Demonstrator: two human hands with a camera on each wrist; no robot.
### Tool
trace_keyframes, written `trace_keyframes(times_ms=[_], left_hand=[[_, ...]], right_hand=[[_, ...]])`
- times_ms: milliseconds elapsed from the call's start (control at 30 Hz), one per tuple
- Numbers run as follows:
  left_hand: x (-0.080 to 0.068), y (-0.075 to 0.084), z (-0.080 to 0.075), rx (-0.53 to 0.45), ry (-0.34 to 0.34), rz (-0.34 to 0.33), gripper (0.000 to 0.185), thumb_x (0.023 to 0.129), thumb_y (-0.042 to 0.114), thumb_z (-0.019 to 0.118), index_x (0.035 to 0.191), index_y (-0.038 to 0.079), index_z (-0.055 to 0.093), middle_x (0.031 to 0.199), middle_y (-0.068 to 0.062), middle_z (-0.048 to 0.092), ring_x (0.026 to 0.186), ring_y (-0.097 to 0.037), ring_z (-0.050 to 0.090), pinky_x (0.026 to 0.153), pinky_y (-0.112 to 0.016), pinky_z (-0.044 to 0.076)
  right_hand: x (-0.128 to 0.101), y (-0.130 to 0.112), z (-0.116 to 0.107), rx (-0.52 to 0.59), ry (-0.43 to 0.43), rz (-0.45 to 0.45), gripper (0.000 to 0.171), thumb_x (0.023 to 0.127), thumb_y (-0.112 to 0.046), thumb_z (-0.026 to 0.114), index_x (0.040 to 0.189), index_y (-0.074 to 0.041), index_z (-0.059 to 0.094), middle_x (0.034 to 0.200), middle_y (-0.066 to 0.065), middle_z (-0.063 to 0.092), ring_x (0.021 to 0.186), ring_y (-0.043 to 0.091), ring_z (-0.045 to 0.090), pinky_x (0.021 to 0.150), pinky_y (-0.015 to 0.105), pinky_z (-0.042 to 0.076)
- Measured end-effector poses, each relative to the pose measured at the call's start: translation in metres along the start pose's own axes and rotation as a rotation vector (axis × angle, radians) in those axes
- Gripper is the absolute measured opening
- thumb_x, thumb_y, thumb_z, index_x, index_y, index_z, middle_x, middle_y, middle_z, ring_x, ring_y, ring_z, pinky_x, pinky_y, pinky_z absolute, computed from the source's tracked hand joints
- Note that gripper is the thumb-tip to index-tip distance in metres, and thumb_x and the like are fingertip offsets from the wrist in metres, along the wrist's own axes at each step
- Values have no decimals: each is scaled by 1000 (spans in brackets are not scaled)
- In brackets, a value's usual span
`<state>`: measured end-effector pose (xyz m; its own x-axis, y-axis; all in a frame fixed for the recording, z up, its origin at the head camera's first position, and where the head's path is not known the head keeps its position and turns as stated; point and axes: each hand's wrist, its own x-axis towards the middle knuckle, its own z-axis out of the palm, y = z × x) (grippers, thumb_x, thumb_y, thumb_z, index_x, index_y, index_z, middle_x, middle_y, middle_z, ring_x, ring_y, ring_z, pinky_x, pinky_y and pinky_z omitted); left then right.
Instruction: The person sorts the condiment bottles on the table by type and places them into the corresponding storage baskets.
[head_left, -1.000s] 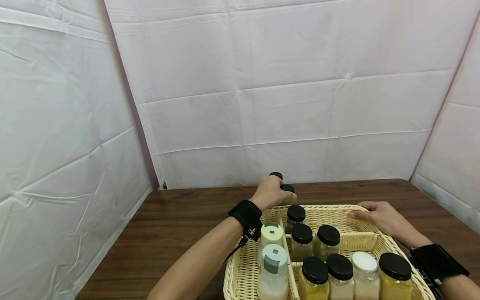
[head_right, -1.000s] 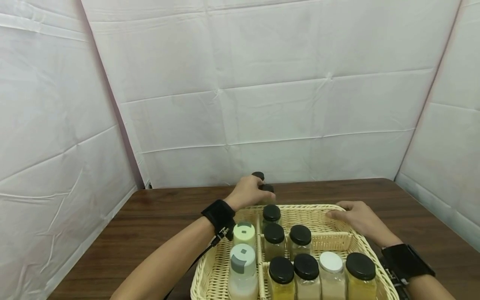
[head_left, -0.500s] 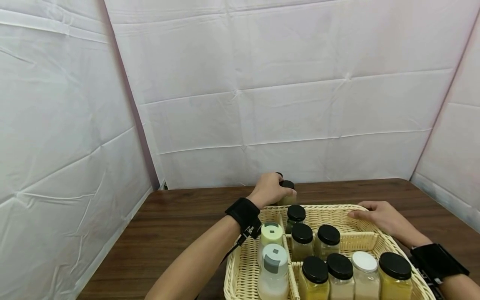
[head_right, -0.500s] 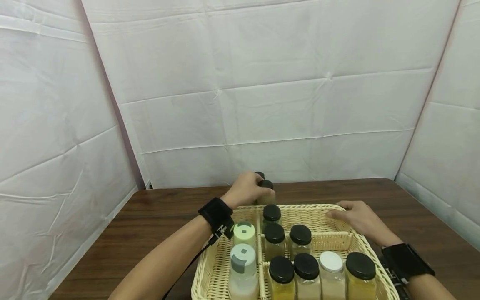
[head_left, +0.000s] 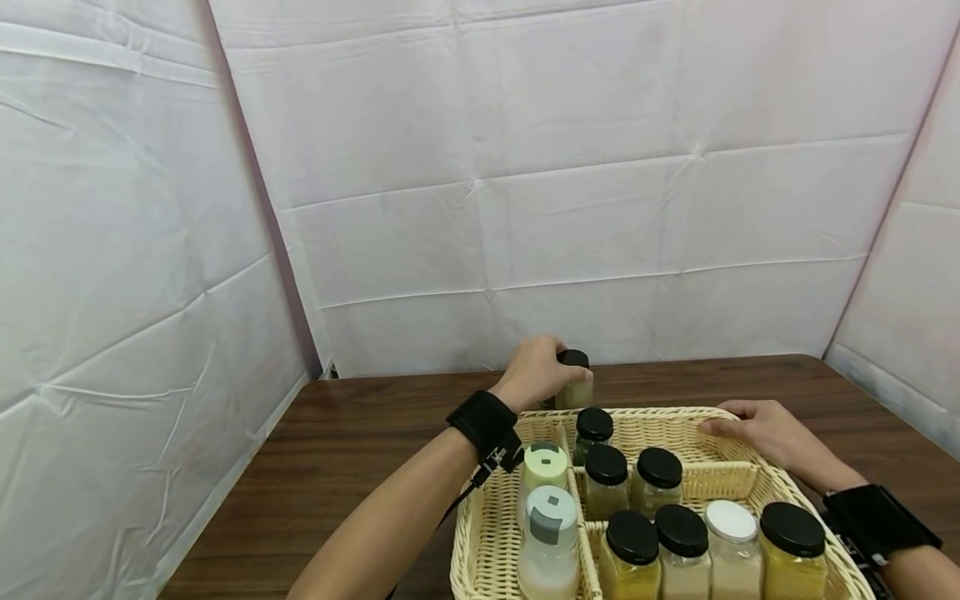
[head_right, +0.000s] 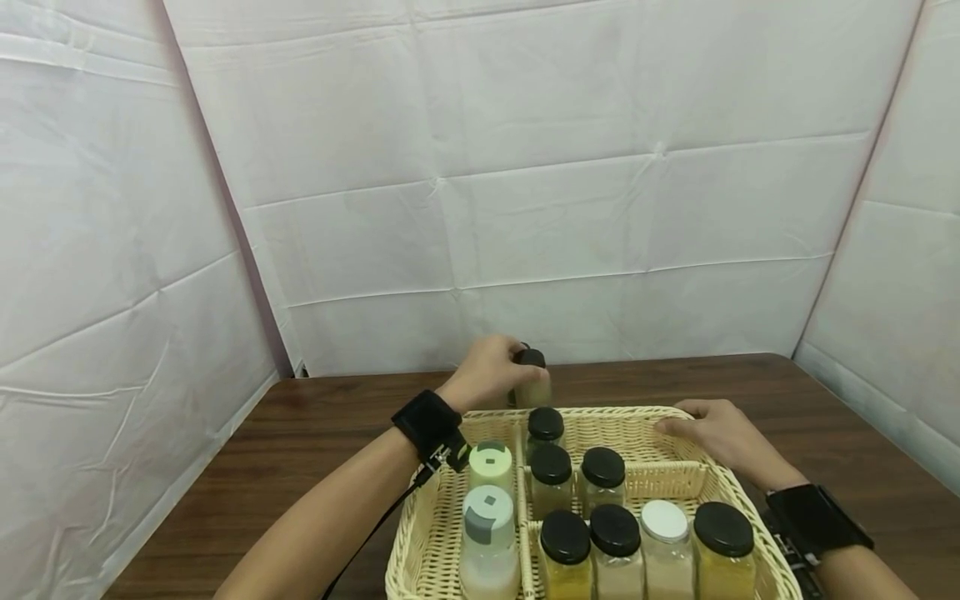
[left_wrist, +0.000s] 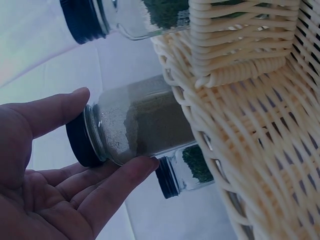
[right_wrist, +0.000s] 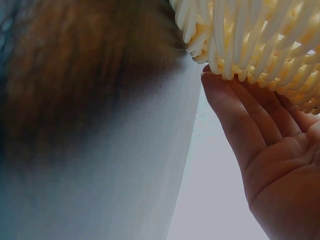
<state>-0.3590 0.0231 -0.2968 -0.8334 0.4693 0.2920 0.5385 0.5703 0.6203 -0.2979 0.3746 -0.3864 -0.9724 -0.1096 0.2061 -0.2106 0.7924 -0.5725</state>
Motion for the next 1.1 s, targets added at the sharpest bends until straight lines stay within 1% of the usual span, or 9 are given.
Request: trace_keyframes(times_ms=[67, 367, 600, 733, 867, 967, 1100], left_hand=[[0, 1, -2, -1, 1, 5, 33, 97, 25, 81, 80, 9, 58, 65, 0, 40, 55, -13, 35, 55, -26, 29], [-1, 8, -12, 13, 24, -5, 30, 97, 25, 81, 81, 8, 62, 66, 0, 45, 57, -13, 40, 54, -26, 32], [-4, 15, -21, 29, 44, 9, 26, 96, 26, 81, 87, 7, 67, 69, 0, 51, 59, -13, 43, 55, -25, 33], [-6, 23, -26, 46, 54, 16, 26, 96, 28, 82, 90, 7, 68, 73, -1, 56, 62, -14, 47, 55, -25, 36], [-9, 33, -29, 85, 46, 60, 26, 96, 28, 82, 91, 6, 68, 74, -1, 57, 62, -13, 47, 55, -24, 36], [-11, 39, -28, 123, 28, 100, 28, 96, 27, 83, 90, 5, 68, 71, 0, 53, 58, -11, 44, 53, -22, 33], [-12, 46, -28, 158, 14, 108, 29, 95, 28, 83, 89, 5, 67, 70, 1, 53, 56, -9, 44, 50, -20, 34]], right_hand=[[0, 0, 1, 3, -1, -3, 52, 105, -40, 69, 132, 5, 68, 131, 32, 64, 120, 53, 60, 89, 59, 51], [2, 0, 2, 8, -6, -7, 52, 105, -40, 69, 132, 5, 68, 132, 33, 63, 121, 53, 60, 89, 59, 51], [2, -1, 3, 1, -7, -11, 58, 105, -40, 69, 135, 9, 65, 134, 36, 61, 121, 55, 59, 89, 59, 51], [3, -2, 2, 5, -12, -11, 60, 105, -40, 69, 137, 11, 63, 136, 38, 59, 122, 56, 58, 90, 60, 51], [4, -1, 2, 4, -12, -7, 59, 106, -41, 68, 136, 10, 64, 135, 37, 60, 122, 56, 58, 90, 60, 51], [4, 0, 3, 1, -14, -5, 57, 106, -40, 67, 135, 8, 65, 135, 36, 61, 122, 55, 58, 89, 60, 51], [6, 2, 4, -5, -13, -7, 54, 106, -40, 68, 133, 7, 67, 133, 34, 62, 120, 54, 60, 88, 59, 51]])
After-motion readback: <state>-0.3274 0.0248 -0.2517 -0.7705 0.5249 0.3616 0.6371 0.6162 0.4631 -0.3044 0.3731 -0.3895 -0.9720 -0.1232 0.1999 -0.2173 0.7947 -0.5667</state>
